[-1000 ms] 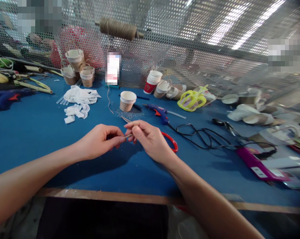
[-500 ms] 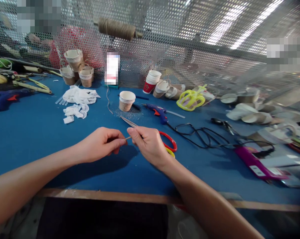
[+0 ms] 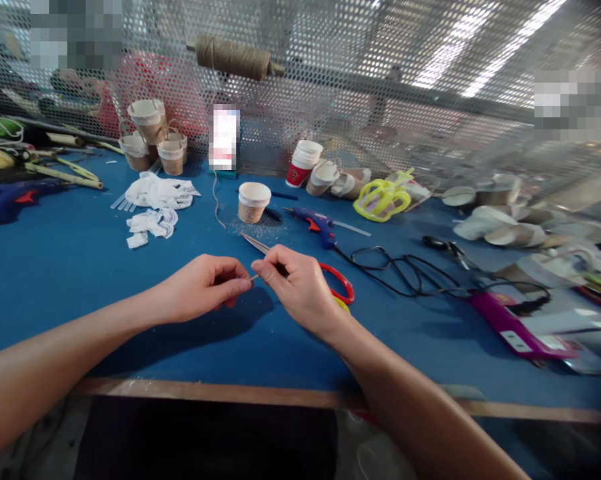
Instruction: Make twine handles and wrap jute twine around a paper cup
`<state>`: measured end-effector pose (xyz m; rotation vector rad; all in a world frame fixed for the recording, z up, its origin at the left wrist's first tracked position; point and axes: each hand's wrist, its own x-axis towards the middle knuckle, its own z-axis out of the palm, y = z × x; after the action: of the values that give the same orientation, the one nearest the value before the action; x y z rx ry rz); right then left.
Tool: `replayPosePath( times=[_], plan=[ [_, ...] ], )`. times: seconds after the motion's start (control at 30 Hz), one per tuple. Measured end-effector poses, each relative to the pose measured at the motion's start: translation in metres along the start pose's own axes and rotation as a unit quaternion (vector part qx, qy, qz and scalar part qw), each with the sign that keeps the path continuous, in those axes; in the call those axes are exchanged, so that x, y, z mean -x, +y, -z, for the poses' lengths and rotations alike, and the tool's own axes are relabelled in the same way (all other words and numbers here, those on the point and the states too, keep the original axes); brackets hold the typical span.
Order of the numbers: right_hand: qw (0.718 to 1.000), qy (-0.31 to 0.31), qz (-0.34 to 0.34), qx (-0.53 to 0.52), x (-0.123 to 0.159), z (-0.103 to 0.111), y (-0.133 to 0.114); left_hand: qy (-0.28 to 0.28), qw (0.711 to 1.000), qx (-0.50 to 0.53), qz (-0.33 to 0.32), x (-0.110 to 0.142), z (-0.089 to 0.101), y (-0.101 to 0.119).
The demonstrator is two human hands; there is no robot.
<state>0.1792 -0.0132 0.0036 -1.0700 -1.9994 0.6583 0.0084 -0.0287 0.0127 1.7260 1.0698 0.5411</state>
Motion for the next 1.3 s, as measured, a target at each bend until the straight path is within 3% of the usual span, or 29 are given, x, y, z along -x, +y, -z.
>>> replayPosePath(
  times=[0.1,0.2,0.3,0.53,0.67,0.83,1.0,1.3],
  plan=[
    [1.000,-0.003,-0.021,-0.003,0.0009,-0.0006,0.0012,-0.002,1.000,-0.008,0.001,0.0014,-0.0012,0.0008],
    [0.992,-0.027,-0.085,-0.094,-0.0004,0.0004,0.0018,-0.002,1.000,0.005,0.013,0.0017,0.0004,0.0002],
    [0.970,-0.031,-0.141,-0.195,-0.0034,0.0025,0.0016,-0.005,0.999,0.035,0.017,0.0005,0.0028,-0.0018],
    [0.911,-0.102,-0.175,-0.360,-0.0049,0.0033,0.0015,-0.007,0.997,0.071,0.026,-0.0004,0.0031,-0.0032],
    [0.874,-0.123,-0.208,-0.422,-0.0044,0.0031,0.0007,-0.013,0.997,0.079,0.019,0.0003,0.0032,-0.0026],
    [0.844,-0.135,-0.203,-0.477,-0.0048,0.0050,-0.0017,-0.027,0.988,0.151,0.034,0.0010,0.0043,-0.0026],
    [0.843,-0.156,-0.177,-0.484,-0.0028,0.0055,-0.0021,-0.052,0.972,0.224,0.044,0.0022,0.0044,-0.0045],
    [0.870,-0.097,-0.140,-0.462,-0.0016,-0.0016,-0.0018,-0.078,0.938,0.335,0.049,-0.0011,0.0003,-0.0076]
  ],
)
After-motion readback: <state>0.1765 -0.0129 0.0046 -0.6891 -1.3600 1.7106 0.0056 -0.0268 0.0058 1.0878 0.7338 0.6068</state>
